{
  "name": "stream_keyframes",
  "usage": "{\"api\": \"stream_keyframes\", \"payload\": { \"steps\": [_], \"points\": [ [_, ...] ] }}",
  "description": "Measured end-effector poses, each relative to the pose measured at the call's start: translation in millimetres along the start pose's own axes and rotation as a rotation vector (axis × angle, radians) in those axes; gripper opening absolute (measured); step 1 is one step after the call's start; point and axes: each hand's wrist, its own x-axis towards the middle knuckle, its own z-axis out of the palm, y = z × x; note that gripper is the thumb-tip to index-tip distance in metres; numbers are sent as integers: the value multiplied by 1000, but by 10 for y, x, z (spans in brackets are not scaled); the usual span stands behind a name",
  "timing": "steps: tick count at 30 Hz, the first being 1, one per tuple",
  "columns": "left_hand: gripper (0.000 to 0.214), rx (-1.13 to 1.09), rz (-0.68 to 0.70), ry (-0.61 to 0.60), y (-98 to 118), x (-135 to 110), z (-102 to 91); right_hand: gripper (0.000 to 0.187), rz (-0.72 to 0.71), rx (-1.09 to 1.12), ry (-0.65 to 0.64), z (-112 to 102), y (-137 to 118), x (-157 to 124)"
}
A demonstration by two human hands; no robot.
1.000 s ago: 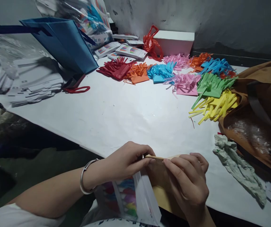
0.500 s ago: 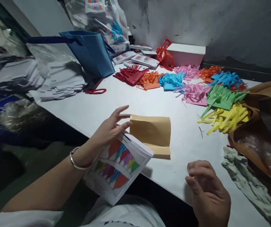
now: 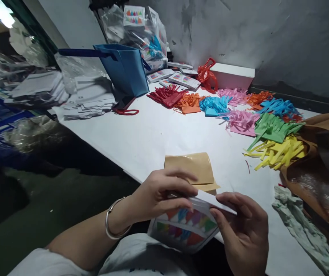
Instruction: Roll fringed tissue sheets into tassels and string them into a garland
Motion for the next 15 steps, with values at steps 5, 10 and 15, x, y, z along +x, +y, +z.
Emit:
{"api": "stream_keyframes", "payload": {
  "steps": [5,10,15],
  "points": [
    [20,-44,-28,-105,-63,-41,73,40,1,-149,36,-152,-3,-37],
    [16,-88,-102,-104,-108,-4,150,18,-150,-284,90,-343,-136,68],
    [15,-96,-96,-130,-122,36,173,16,22,-132,-372,-392,-270,243]
  ]
}}
